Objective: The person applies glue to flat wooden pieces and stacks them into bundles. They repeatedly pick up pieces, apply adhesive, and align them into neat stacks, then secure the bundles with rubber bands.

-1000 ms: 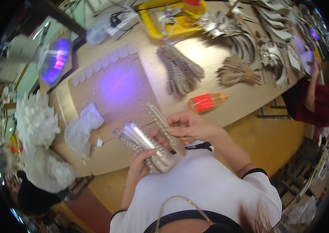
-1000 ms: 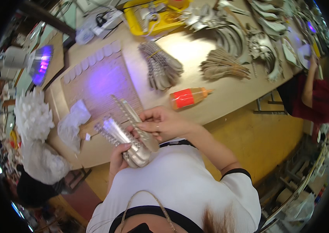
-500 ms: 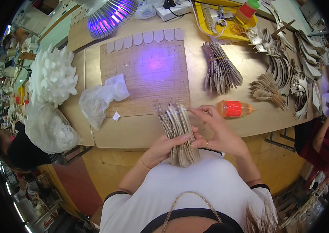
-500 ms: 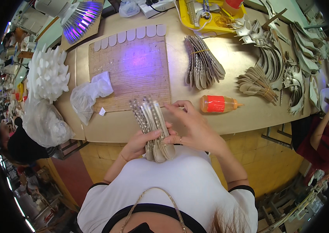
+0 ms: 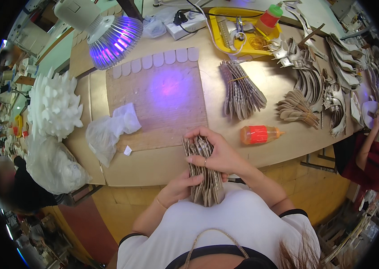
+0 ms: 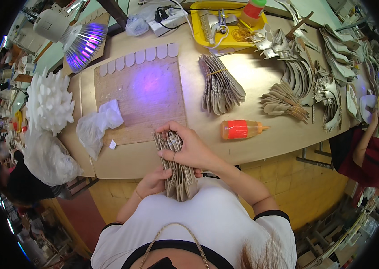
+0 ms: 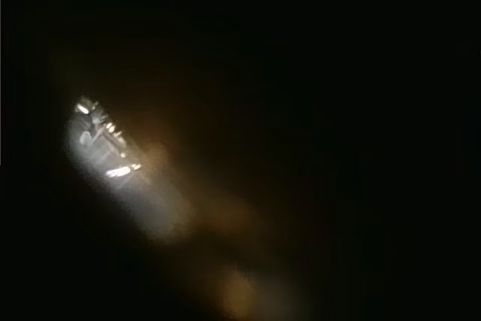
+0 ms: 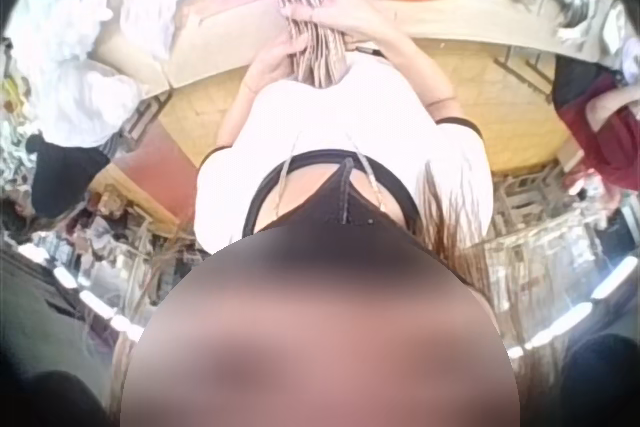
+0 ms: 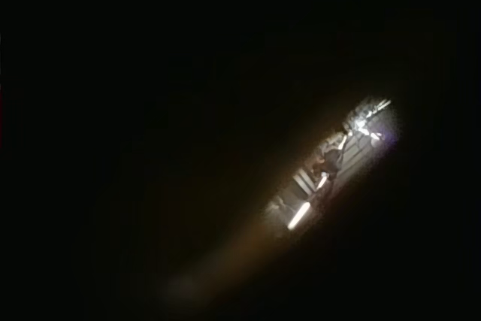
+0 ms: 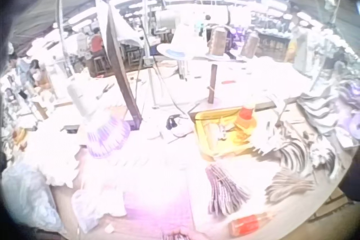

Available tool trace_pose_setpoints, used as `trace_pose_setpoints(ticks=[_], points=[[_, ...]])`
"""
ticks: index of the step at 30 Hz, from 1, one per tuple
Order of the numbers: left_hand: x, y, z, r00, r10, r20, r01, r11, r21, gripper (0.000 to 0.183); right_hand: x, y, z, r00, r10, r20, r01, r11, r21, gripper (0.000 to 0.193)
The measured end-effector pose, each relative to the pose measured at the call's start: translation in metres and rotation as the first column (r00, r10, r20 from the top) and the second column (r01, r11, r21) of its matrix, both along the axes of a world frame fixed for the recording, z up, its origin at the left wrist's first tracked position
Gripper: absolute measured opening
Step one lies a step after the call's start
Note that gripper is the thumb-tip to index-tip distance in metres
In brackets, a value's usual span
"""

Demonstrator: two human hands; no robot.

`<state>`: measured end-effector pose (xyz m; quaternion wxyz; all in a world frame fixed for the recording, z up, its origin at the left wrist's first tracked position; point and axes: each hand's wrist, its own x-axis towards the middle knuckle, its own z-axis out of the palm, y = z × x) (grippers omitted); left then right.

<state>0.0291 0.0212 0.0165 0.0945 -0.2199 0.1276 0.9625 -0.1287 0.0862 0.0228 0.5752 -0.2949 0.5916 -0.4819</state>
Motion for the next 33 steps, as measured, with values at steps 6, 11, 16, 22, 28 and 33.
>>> trace_pose_setpoints(ticks=[6, 11, 16, 22, 28, 33], points=[[-0.013, -0.008, -0.01, 0.99, -0.117, 0.082, 0.138, 0.93, -0.341, 0.035, -0.021, -0.007, 0.008, 0.917, -0.108, -0.385, 0.021, 0.975, -0.223, 0.057], [-0.026, -0.047, 0.003, 0.993, 0.109, 0.054, -0.056, 0.802, -0.595, 0.03, -0.104, 0.007, 0.02, 0.51, -0.388, -0.768, 0.243, 0.921, -0.304, 0.072], [-0.049, -0.092, 0.042, 0.994, 0.1, -0.046, -0.07, 0.249, -0.966, 0.026, -0.139, 0.008, -0.004, 0.432, 0.021, -0.902, 0.291, 0.943, 0.162, 0.095], [-0.141, -0.127, 0.086, 0.921, -0.375, 0.103, -0.069, -0.418, -0.906, 0.03, -0.133, -0.014, 0.001, 0.343, 0.333, -0.879, -0.106, 0.943, 0.316, 0.084], [-0.203, -0.152, 0.077, 0.725, -0.51, 0.462, 0.257, -0.422, -0.869, 0.034, -0.138, -0.035, 0.018, 0.083, 0.525, -0.847, -0.401, 0.796, 0.454, 0.072], [-0.189, -0.168, 0.034, 0.796, -0.597, 0.096, 0.349, 0.323, -0.88, 0.034, -0.155, -0.018, 0.036, 0.279, 0.142, -0.95, -0.192, 0.977, 0.09, 0.084]])
